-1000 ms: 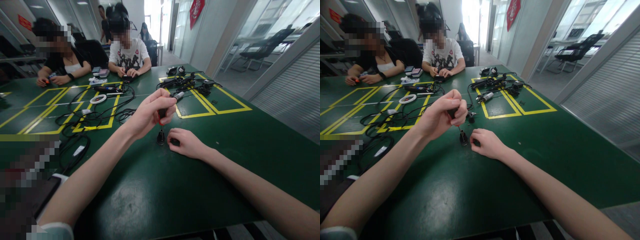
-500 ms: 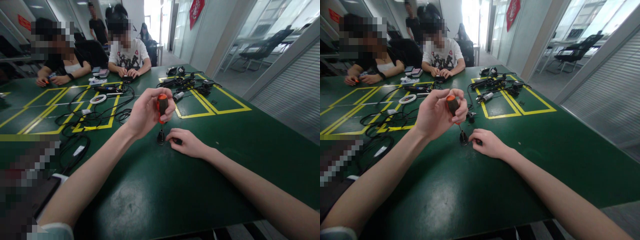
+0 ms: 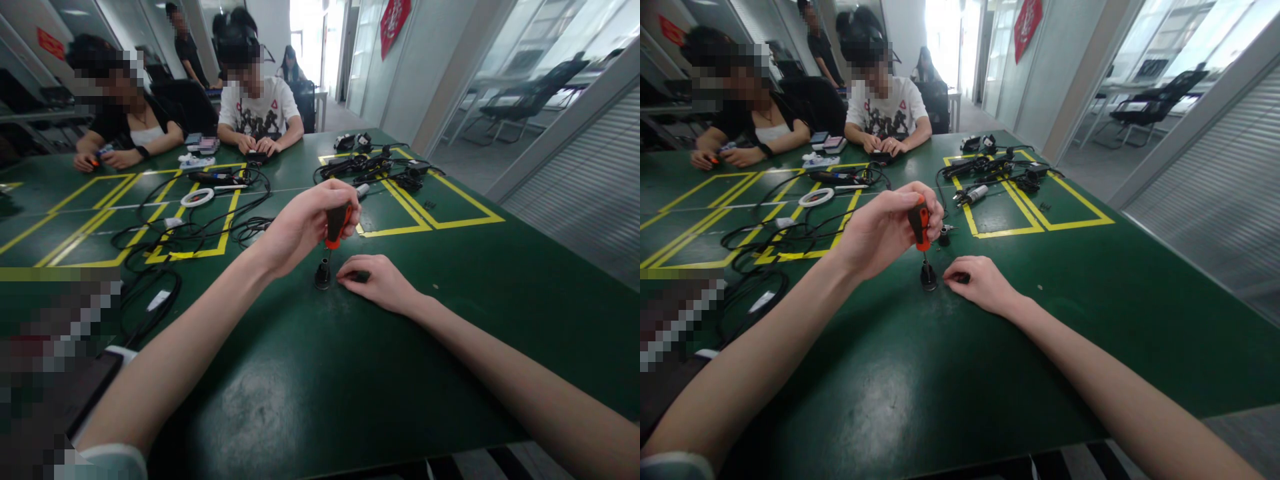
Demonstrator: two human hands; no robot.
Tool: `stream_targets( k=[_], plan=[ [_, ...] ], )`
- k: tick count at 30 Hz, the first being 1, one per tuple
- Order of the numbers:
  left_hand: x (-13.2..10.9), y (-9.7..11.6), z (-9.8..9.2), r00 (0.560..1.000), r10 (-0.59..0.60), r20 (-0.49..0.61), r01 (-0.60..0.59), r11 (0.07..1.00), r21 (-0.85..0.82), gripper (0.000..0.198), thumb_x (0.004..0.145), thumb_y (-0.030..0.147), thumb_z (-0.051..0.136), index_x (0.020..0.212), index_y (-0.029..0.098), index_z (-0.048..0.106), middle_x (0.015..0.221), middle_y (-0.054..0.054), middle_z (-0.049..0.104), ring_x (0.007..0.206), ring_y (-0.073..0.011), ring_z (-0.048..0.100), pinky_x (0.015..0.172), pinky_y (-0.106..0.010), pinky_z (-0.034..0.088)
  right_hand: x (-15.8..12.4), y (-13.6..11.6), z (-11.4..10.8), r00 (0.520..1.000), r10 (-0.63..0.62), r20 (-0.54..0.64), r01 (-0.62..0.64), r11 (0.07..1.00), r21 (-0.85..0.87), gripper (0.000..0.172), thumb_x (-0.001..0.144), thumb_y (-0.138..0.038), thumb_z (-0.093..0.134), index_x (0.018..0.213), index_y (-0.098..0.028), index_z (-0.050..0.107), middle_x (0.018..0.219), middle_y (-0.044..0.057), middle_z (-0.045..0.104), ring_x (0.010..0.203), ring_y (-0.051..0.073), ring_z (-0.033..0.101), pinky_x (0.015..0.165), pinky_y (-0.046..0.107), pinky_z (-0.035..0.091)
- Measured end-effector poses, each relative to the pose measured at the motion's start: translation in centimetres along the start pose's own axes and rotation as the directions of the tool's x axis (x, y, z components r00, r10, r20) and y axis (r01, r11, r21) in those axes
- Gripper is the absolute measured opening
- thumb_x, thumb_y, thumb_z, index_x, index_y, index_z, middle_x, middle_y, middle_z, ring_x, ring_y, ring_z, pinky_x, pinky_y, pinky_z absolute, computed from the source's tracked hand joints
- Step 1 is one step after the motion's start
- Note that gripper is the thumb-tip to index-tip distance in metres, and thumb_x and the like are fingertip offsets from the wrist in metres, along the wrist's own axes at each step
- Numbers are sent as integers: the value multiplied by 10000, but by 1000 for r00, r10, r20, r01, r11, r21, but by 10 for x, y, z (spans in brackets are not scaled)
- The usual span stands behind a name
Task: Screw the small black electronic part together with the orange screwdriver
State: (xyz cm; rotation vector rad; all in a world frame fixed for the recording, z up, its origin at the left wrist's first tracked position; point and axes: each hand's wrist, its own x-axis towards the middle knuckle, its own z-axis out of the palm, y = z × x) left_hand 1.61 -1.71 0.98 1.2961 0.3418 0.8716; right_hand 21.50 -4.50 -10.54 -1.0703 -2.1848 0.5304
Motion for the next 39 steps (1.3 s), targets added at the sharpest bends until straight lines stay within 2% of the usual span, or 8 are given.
stream_targets(
  k=[5,9,12,18,24,29,34,39],
  plan=[
    [0,0,1,1000,15,-16,-14,999,30,270,802,333,720,838,181,500,755,29,609,669,-82,580,661,-218,468,1,-1,-1,1000,11,-14,-11,1000,14,76,885,-207,748,811,-191,758,810,35,733,696,158,668,663,278,534],
    [1,1,3,1000,18,-21,-17,999,32,407,760,322,780,816,211,392,677,75,567,573,-62,533,565,-208,403,0,-4,0,998,61,22,-63,994,94,63,876,-176,735,818,-185,757,788,23,740,679,147,659,670,268,534],
    [0,1,4,1000,10,-2,-10,1000,27,451,750,336,801,817,215,372,643,91,544,519,-47,483,520,-204,352,0,-8,2,995,83,55,-90,987,136,54,856,-161,748,809,-184,762,788,21,751,677,146,663,670,261,535],
    [1,1,4,1000,14,-18,-14,999,37,471,745,360,814,820,215,372,651,91,539,526,-46,487,524,-207,359,0,-14,9,994,44,100,-57,989,137,87,847,-193,803,772,-182,760,772,19,729,645,130,642,643,243,518],
    [0,2,5,1000,22,11,-22,1000,7,451,815,362,760,763,208,339,608,87,452,506,-40,446,522,-209,338,-2,-16,12,996,1,87,-14,990,141,81,874,-155,754,805,-194,774,837,36,744,738,153,695,718,261,551],
    [-1,3,4,1000,22,-4,-23,999,-23,386,861,376,686,730,201,367,643,45,512,535,-65,492,571,-249,415,-2,-17,11,997,17,71,-24,995,102,93,855,-117,748,797,-189,758,855,43,757,753,166,700,726,277,553],
    [-1,3,1,999,23,-25,-24,999,-26,331,827,371,663,734,203,392,691,14,562,628,-105,558,655,-281,480,-1,-13,9,998,60,30,-61,998,34,82,860,-168,759,783,-192,745,809,32,742,689,153,652,656,272,519],
    [0,2,3,1000,16,-15,-16,1000,-22,273,764,295,679,754,192,425,745,16,593,682,-96,573,680,-247,468,1,-10,10,991,123,-44,-120,990,68,94,825,-96,744,790,-182,755,746,10,713,653,138,624,621,252,487]
  ],
)
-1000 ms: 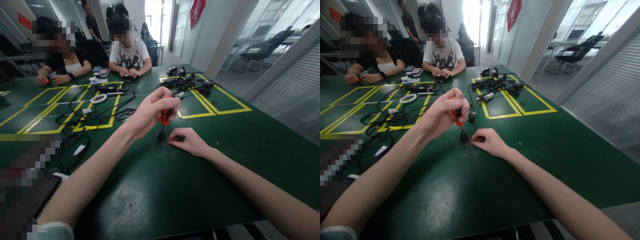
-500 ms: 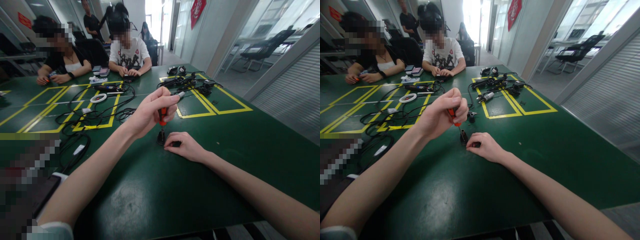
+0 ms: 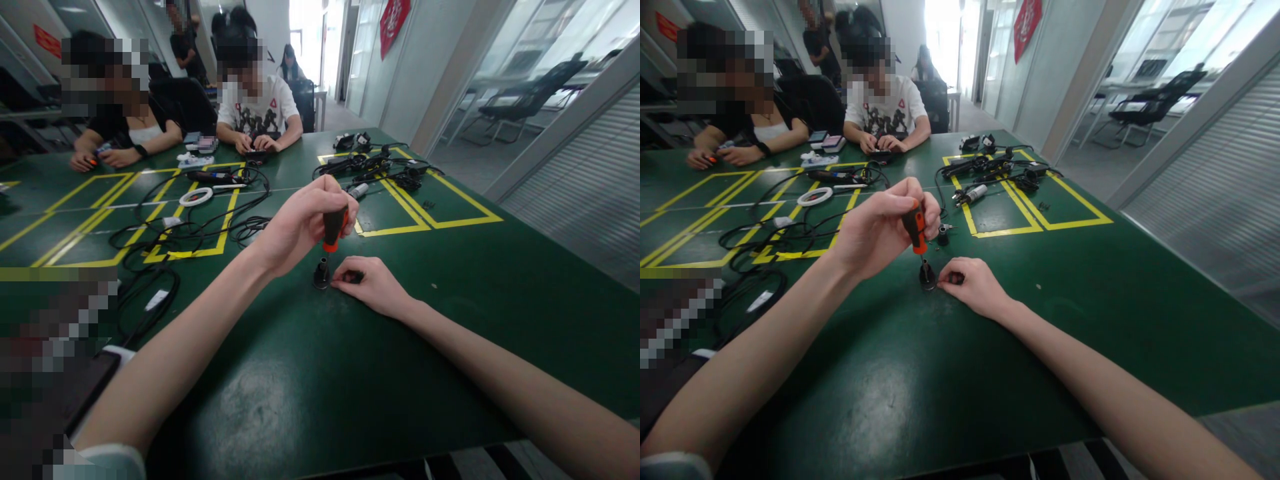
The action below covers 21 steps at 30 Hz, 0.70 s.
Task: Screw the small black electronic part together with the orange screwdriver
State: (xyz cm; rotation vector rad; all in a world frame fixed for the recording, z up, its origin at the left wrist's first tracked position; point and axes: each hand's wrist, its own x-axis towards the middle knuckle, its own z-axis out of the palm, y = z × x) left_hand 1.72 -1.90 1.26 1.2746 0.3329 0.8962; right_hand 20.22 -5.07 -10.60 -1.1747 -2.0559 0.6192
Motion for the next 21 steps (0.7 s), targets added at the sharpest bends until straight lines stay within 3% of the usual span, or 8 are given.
stream_targets(
  k=[8,11,15,18,21],
  plan=[
    [-1,-2,-2,1000,18,7,-19,998,52,231,776,311,722,908,163,605,742,34,550,686,-84,533,646,-218,440,0,1,1,1000,22,16,-23,999,44,67,850,-127,731,850,-173,779,804,32,742,692,154,665,658,274,527],
    [-1,-3,-2,1000,27,4,-28,997,68,254,769,323,761,798,168,562,741,34,543,688,-79,532,645,-212,443,0,1,1,999,-11,31,9,999,49,94,868,-130,701,841,-181,775,865,50,764,734,166,691,690,291,552],
    [0,-3,0,1000,20,-1,-20,999,27,386,738,307,815,789,188,452,769,49,575,678,-70,580,657,-208,474,0,1,1,998,-43,42,41,998,45,117,851,-108,671,823,-183,756,892,54,760,740,167,689,702,297,559],
    [0,-1,2,1000,3,-19,-2,999,52,399,768,353,797,816,201,431,731,57,582,542,-47,511,528,-193,394,0,0,1,999,-44,30,43,999,28,121,843,-105,653,817,-189,735,860,42,739,709,157,659,678,290,539],
    [0,1,2,999,-15,-30,17,998,62,306,848,427,712,863,191,518,641,54,527,470,-47,419,463,-205,325,0,-1,0,999,-33,8,33,999,21,101,856,-131,642,828,-187,720,827,37,720,687,153,631,657,288,521]
  ],
)
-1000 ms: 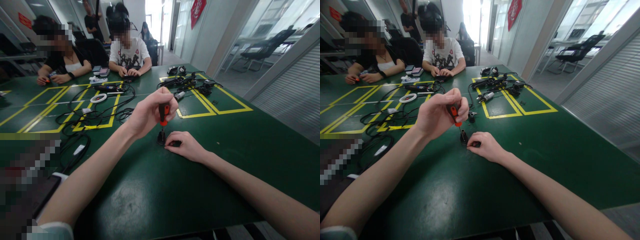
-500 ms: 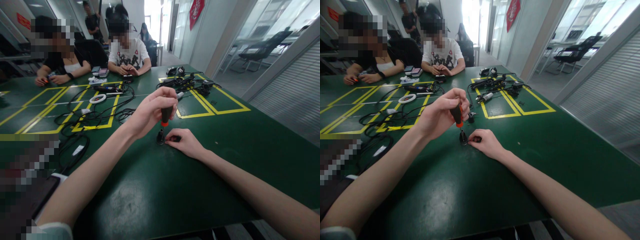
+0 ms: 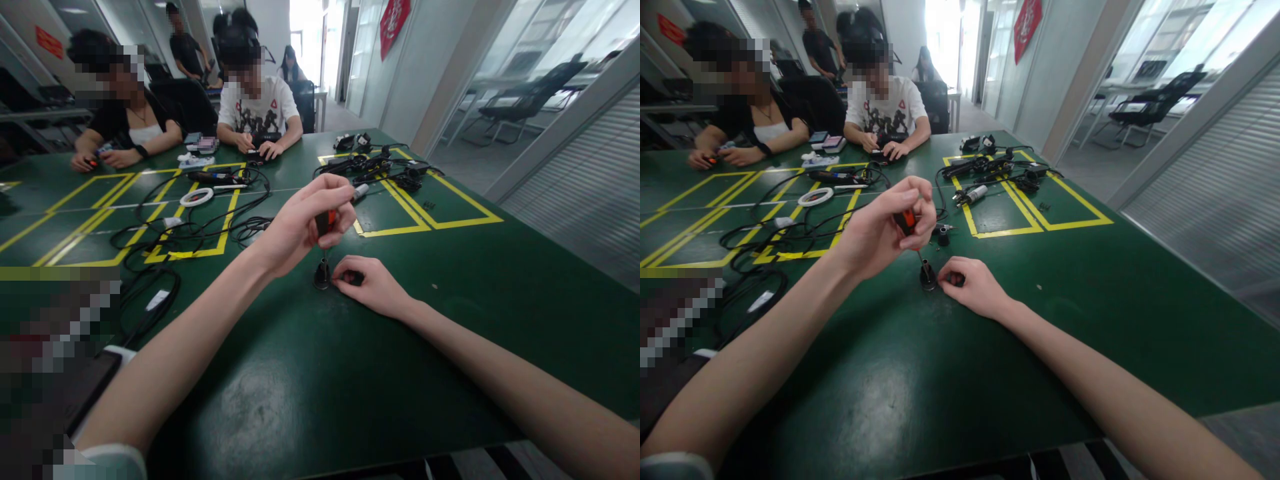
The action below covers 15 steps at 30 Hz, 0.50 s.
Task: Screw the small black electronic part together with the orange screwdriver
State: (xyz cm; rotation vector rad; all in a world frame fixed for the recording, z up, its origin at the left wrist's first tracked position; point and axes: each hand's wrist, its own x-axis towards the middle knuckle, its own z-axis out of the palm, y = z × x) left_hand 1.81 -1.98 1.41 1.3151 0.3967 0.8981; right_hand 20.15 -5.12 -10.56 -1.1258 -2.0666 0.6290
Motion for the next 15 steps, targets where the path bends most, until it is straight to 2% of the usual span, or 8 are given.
stream_targets(
  k=[3,5,11,15],
  plan=[
    [0,1,-2,999,-7,37,8,999,-34,355,915,508,591,838,162,607,611,23,498,495,-72,448,496,-230,391,0,-1,0,999,25,-31,-25,1000,-7,82,853,-148,634,837,-187,704,784,26,702,669,151,613,645,286,505],
    [1,1,-4,999,-4,49,7,998,-60,381,928,500,558,776,155,614,616,6,505,525,-85,481,524,-239,425,0,-1,0,998,40,-48,-40,999,0,72,854,-162,631,848,-186,698,765,22,698,665,153,611,643,288,502],
    [0,-2,-2,1000,1,24,0,999,-46,253,835,382,672,795,178,527,691,12,583,612,-99,565,605,-234,476,0,-1,1,997,66,-51,-64,997,39,95,869,-191,626,922,-184,704,806,38,728,683,165,629,654,303,519],
    [-1,-2,0,1000,-2,30,3,1000,-29,317,804,347,729,826,201,449,684,46,588,536,-70,515,540,-209,405,0,0,0,998,56,-36,-54,998,45,107,871,-192,623,939,-184,705,842,43,742,704,169,643,675,310,531]
  ],
)
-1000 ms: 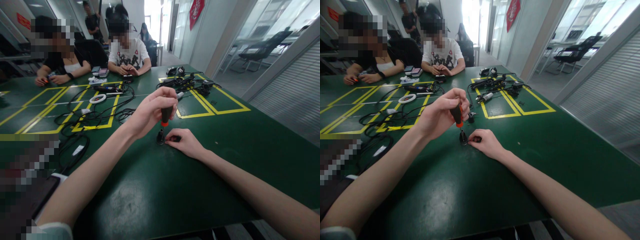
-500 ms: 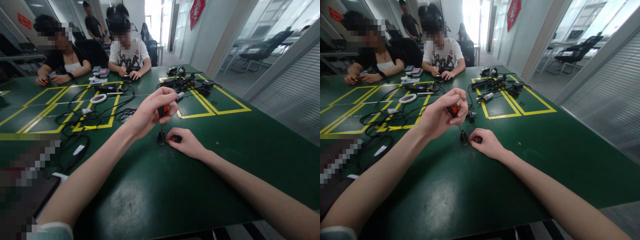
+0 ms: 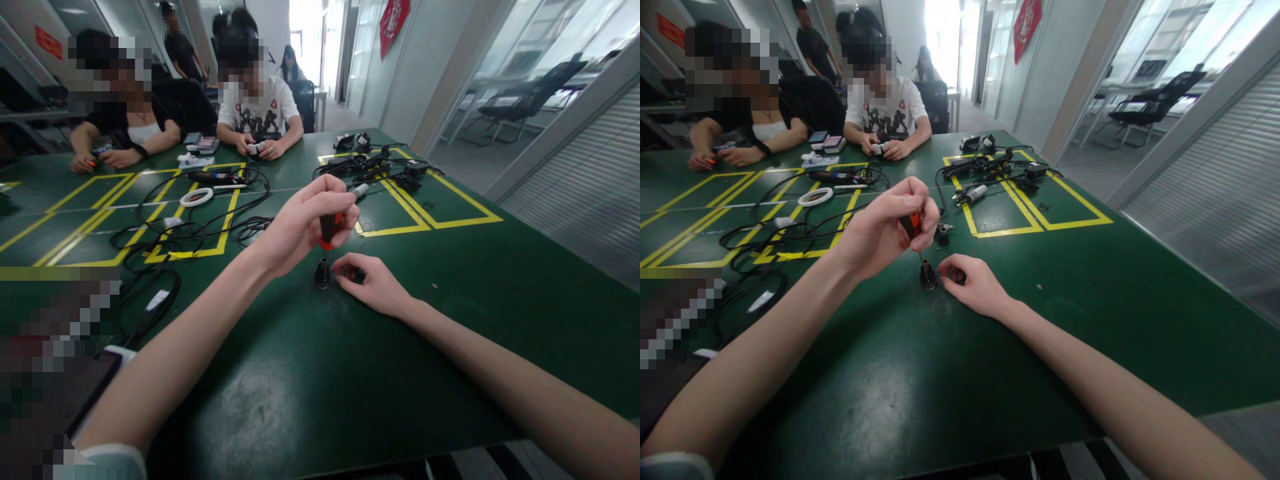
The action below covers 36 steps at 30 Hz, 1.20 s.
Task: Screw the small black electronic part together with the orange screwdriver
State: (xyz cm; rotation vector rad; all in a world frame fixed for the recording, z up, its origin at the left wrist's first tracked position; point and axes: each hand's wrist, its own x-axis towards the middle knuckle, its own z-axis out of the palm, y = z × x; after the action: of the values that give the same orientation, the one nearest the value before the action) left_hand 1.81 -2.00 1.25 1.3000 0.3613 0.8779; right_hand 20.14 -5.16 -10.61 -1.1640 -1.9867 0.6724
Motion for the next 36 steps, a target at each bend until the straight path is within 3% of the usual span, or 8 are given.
stream_targets(
  k=[3,9,15,21,27,33,36],
  plan=[
    [0,0,-1,1000,1,17,-1,1000,2,286,849,396,694,847,200,485,636,52,542,485,-65,457,500,-219,355,0,0,0,1000,-13,9,13,1000,-1,113,880,-199,619,953,-190,705,873,49,751,724,172,648,686,314,529],
    [1,0,-5,999,-3,35,4,999,-33,317,903,461,566,797,163,592,646,4,532,551,-98,519,555,-255,435,0,-1,0,1000,-25,-2,25,1000,-12,122,895,-202,604,953,-182,710,838,45,734,700,164,629,667,302,515],
    [0,-1,-3,999,23,25,-23,999,-32,218,805,319,677,801,181,508,701,20,598,615,-96,577,615,-228,471,0,-2,0,1000,-17,-2,17,1000,-15,121,893,-195,604,945,-183,712,853,49,741,712,172,643,681,309,523],
    [0,0,-1,1000,11,23,-10,999,-36,222,826,320,668,818,192,486,628,47,539,482,-63,436,494,-215,337,0,-2,0,1000,-11,1,11,1000,-4,118,904,-200,603,955,-180,708,860,51,744,718,168,647,681,299,525],
    [1,0,-5,1000,1,31,1,998,-59,300,914,428,537,795,157,589,639,8,533,544,-93,514,560,-239,434,0,0,1,1000,-29,-8,29,999,-21,133,913,-213,596,956,-177,717,831,45,734,702,167,635,669,301,516],
    [0,0,-2,1000,7,14,-7,1000,-10,223,835,349,662,827,174,526,725,16,608,646,-98,596,640,-224,488,-1,-1,1,1000,-23,-1,23,1000,-20,135,916,-211,590,958,-184,716,877,54,752,716,171,642,689,314,523],
    [0,0,0,1000,21,12,-20,1000,-8,272,820,324,696,815,192,458,702,39,604,569,-70,540,570,-200,433,-1,-1,0,1000,-26,7,26,1000,-9,139,917,-216,584,958,-178,712,890,62,751,736,175,649,699,317,526]
  ],
)
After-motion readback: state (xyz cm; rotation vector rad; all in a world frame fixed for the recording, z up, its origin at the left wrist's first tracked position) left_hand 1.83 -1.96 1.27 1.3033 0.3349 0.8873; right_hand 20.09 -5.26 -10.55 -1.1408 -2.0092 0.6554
